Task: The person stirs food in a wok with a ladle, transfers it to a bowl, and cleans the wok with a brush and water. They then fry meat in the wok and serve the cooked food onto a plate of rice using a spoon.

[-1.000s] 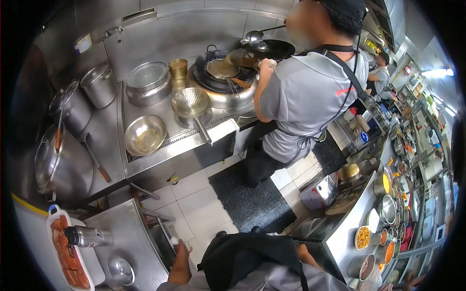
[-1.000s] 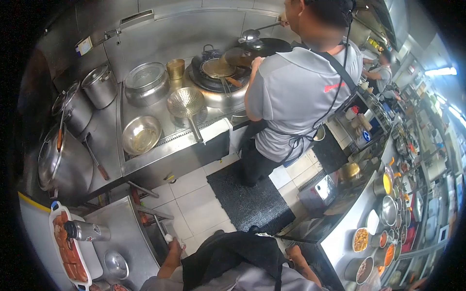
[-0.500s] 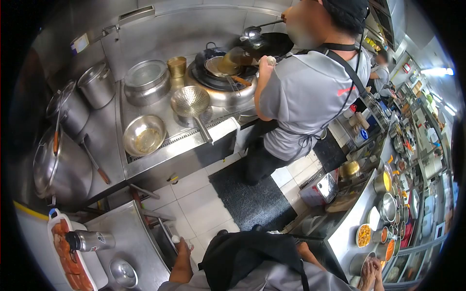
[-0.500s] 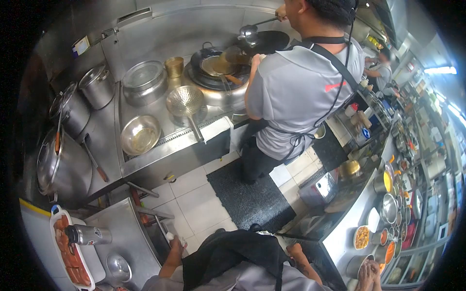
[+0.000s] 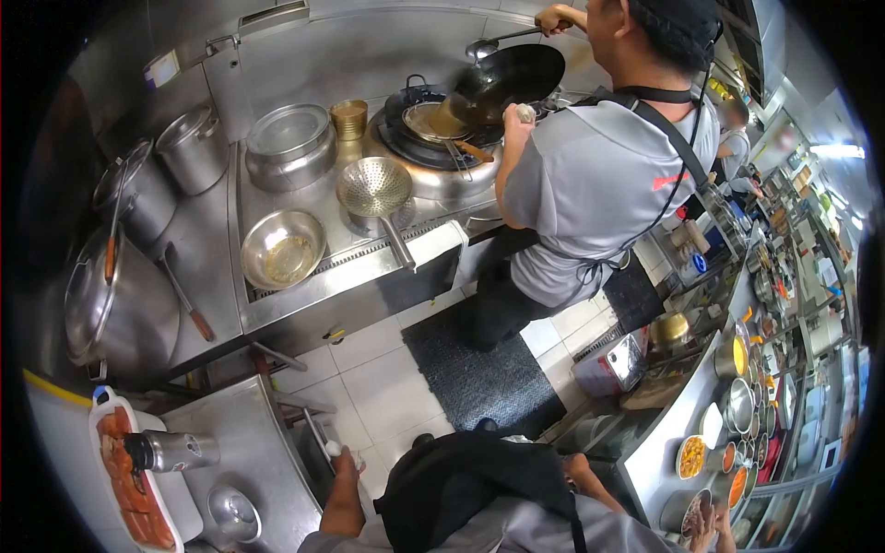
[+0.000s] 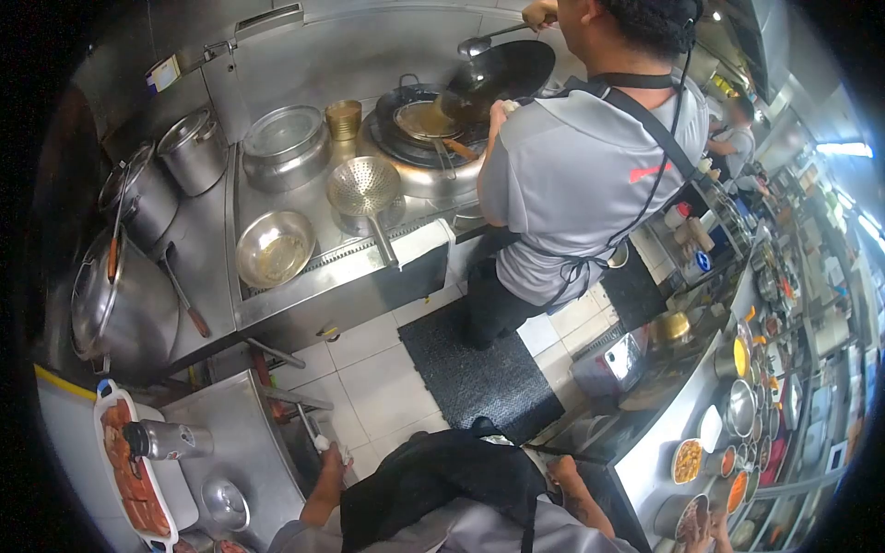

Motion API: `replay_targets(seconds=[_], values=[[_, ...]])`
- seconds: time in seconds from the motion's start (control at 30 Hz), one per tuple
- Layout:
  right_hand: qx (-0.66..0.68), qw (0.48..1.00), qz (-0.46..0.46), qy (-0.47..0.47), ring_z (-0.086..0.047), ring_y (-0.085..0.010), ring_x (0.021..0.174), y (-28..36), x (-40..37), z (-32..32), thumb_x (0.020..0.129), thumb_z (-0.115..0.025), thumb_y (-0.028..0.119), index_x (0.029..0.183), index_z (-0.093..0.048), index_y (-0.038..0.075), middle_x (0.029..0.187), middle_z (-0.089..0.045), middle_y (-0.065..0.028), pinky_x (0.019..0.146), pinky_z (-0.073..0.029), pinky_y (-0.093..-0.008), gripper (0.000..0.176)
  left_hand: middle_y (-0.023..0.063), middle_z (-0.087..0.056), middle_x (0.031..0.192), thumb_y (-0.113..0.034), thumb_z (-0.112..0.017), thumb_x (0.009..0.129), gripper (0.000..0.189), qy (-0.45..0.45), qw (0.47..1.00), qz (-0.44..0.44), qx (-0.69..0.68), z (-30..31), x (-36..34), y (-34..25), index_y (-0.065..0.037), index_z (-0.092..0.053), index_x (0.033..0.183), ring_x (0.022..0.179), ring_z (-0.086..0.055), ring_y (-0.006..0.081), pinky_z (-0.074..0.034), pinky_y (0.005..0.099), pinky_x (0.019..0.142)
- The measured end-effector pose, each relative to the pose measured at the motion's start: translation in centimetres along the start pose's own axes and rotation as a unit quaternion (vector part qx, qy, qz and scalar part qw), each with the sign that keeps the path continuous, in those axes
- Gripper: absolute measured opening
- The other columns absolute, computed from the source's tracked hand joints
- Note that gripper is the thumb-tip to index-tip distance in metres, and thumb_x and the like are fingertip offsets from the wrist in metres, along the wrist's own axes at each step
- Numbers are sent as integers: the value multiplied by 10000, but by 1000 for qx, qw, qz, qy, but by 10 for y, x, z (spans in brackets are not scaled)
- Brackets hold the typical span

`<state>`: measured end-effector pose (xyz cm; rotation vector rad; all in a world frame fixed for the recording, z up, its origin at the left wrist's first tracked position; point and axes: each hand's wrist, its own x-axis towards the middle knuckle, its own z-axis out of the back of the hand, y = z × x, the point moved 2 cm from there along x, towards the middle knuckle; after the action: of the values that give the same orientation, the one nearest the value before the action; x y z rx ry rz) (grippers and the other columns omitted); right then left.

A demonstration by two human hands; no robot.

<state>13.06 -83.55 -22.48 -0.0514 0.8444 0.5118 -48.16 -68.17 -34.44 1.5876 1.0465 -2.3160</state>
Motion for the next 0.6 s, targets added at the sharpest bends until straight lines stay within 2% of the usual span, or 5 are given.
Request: replay_targets(seconds=[0.17,0.27,0.37,0.5,0.6], values=[[5,1000,15,7,-630,-258,487,2,27,9,782,-618,234,693,-648,-18,600,-632,-156,489,-524,-368,269,72,-581,995,-275,-632,828,369,24,999,-8,21,-2,-5,2,-142,-486,1140,818,-596,258,-506,492,612],[-150,983,78,68,-641,-222,528,11,47,17,810,-574,185,743,-683,23,660,-660,-109,446,-507,-343,206,81,-585,1009,-269,-634,829,363,67,997,-26,8,-4,-13,7,-133,-498,1137,799,-601,257,-508,489,616],[-283,884,353,-117,-674,-284,707,-21,118,-9,829,-554,290,806,-686,36,794,-679,-153,625,-539,-381,287,96,-583,1006,-260,-635,831,367,68,997,-19,36,-20,-27,3,-112,-499,1138,787,-606,257,-518,483,604],[-290,915,279,30,-643,-195,527,12,85,35,799,-537,174,727,-684,37,622,-647,-103,452,-493,-327,214,105,-587,955,-255,-642,827,358,39,998,-25,51,-43,-26,9,-91,-509,1115,765,-612,261,-537,467,574],[-268,938,215,43,-631,-198,512,24,83,52,817,-515,164,704,-663,32,607,-635,-94,451,-489,-325,229,108,-593,909,-250,-639,823,348,60,997,-32,46,-62,-36,8,-66,-515,1091,711,-615,266,-544,448,539]])
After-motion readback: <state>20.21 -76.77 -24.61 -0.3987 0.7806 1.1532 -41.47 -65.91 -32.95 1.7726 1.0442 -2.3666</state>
